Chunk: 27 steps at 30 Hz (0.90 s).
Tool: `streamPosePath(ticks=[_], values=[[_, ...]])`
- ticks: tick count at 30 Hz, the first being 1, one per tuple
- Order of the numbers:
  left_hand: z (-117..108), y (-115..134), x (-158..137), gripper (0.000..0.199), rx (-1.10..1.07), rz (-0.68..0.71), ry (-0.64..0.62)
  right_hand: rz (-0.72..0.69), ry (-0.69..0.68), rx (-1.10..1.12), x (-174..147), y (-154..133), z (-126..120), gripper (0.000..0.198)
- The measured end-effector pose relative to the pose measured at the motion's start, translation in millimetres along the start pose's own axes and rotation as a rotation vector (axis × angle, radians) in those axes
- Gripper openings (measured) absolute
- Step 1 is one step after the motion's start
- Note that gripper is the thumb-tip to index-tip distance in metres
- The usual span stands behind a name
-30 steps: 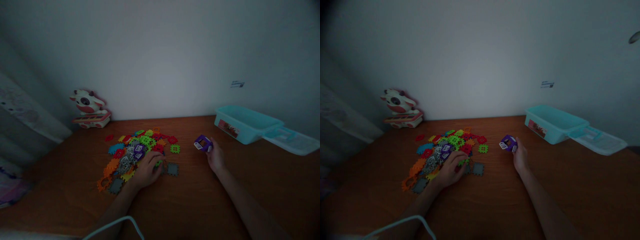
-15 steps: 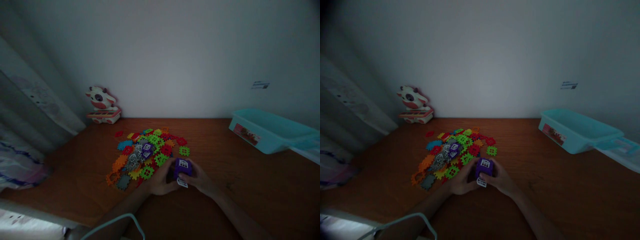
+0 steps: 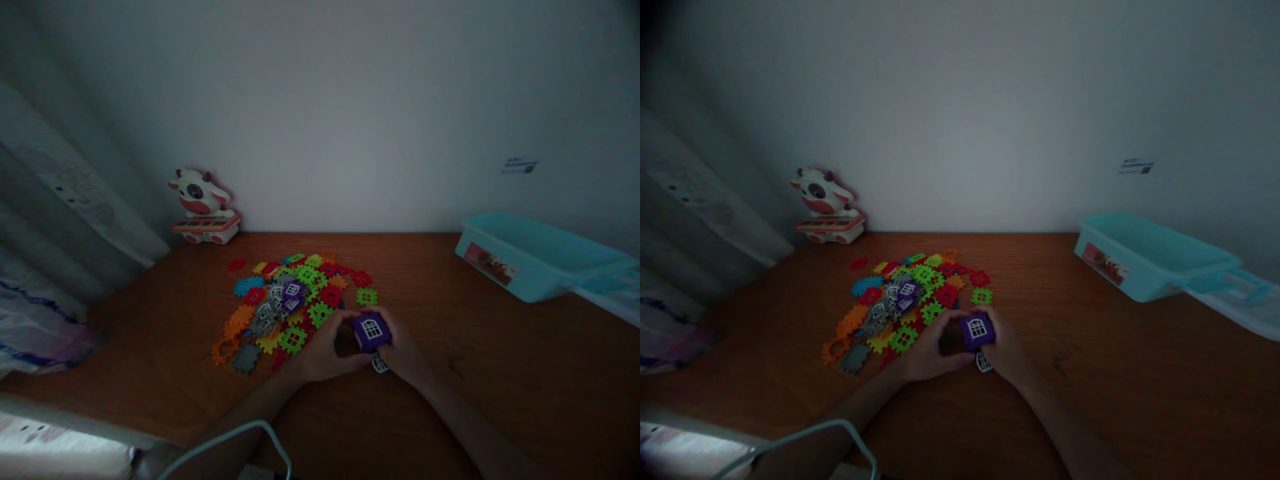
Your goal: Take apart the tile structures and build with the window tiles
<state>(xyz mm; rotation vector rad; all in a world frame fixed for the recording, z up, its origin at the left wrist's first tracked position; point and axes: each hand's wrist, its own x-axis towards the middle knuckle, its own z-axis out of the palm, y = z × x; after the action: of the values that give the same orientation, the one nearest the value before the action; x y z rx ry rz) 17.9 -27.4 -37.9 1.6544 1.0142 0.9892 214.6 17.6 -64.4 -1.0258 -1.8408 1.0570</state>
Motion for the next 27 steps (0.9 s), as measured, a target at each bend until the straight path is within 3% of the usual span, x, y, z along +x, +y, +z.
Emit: streamPosePath(ticks=[8,14,19,22,27], values=[[5.5,-3.4,1.1,0.073,0.053,0.130,0.019,-0.157,-0.075,-0.066,1.6,-0.7,-0.8,0.066],[10.3,-1.5,1.1,0.073,-0.066,0.068,-0.011,-0.121,-0.117,0.020,3.0,-7.1,-3.2,0.067],[10.0,3.9,-1.7,0.059,0.071,0.086,-0.079,-0.174,-0.220,0.024,1.1,-7.7,-3.8,0.063],[9.5,9.6,-1.8,0.053,0.076,0.060,-0.110,-0.126,-0.243,0.137,1.3,-10.0,-4.6,0.053],[13.9,16.7,1.0,0.040,0.061,0.093,-0.033,0.021,-0.168,0.432,3.6,-14.3,-3.6,0.039]])
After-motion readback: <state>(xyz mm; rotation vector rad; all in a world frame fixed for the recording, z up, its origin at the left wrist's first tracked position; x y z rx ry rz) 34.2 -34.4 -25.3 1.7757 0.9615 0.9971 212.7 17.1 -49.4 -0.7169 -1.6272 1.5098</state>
